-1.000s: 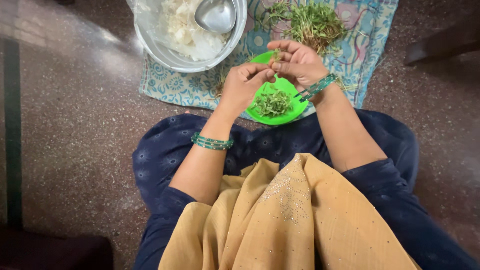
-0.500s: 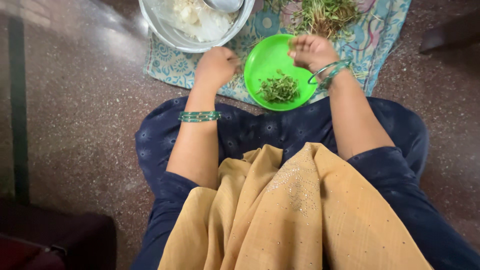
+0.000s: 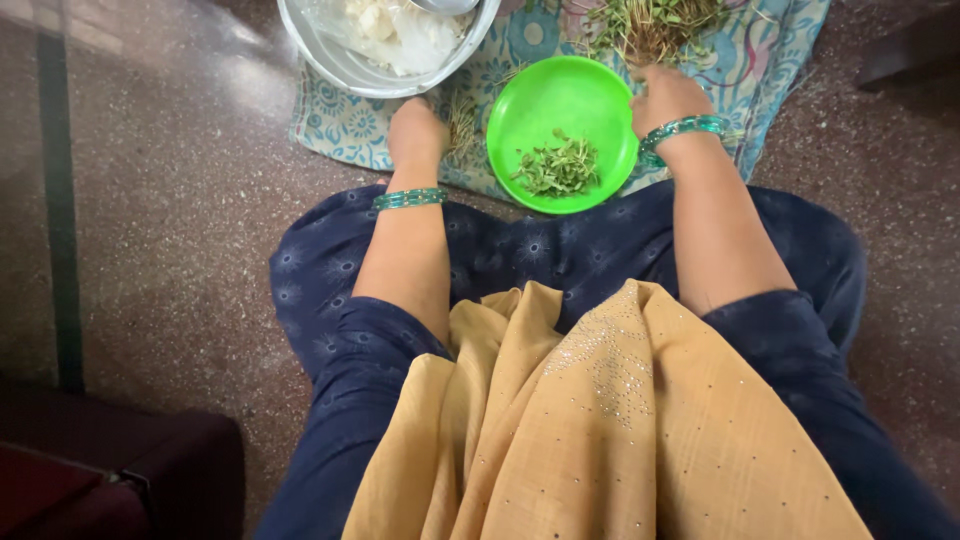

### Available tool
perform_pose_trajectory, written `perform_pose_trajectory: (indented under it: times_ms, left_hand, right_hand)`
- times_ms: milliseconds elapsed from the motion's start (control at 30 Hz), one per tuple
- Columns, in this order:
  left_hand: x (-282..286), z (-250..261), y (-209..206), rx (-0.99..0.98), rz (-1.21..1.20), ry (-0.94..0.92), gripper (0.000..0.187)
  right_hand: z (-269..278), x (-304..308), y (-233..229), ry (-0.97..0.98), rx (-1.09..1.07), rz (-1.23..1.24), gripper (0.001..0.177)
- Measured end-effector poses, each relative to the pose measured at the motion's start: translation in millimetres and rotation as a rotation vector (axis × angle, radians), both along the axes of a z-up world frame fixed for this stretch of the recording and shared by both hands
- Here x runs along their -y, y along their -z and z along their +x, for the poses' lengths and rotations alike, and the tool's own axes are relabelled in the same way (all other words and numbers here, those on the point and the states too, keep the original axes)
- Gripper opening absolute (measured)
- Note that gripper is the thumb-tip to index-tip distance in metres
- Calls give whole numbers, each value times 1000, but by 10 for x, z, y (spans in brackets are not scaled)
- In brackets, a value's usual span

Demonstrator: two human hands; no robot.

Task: The person sits on the floor and picks up bunches of green leafy vegetables, separating the leaves from the stems by hand. The leaves are placed into a green bowl, while the stems are set aside on a cloth.

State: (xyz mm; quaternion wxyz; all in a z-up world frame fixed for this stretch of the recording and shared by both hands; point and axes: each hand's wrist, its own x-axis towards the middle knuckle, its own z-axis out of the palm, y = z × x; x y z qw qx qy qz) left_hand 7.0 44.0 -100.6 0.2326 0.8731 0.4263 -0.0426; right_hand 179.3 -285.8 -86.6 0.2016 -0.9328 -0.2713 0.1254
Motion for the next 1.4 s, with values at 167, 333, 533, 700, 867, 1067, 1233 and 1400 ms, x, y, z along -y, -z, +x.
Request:
perform_pose_trajectory:
  times_ms: [167,333,533,700,867,1067,1233,1400]
  left_hand:
    - [-5,-9,16,-49,-10,52,22]
    - [1,-4,10,-44,-59,40,23]
    - [213,19,-186,-160,-67,157,34]
    - [384,12,-262,-225,-34,214,58]
    - [329,109,229,-111,90,247,36]
    - [276,93,373,-38,28,182,19]
    - [222,115,191,32,-6,168,20]
    - [370,212,94,178,-256,132,17]
  right_hand:
    - [152,-28,708,75,-43,-201,41]
    - [386,120,957,38,-11,-42,24]
    - [565,416,524,186,274,201,17]
    - [465,747,-511,418,88,445,16]
    - [593,1380,-822,640,-137,669,6]
    - [821,1555,-395,773,-310,691,10]
    - [883,1509,-328,783,-376,728,14]
    - [890,1534,-403,781,-392,712,14]
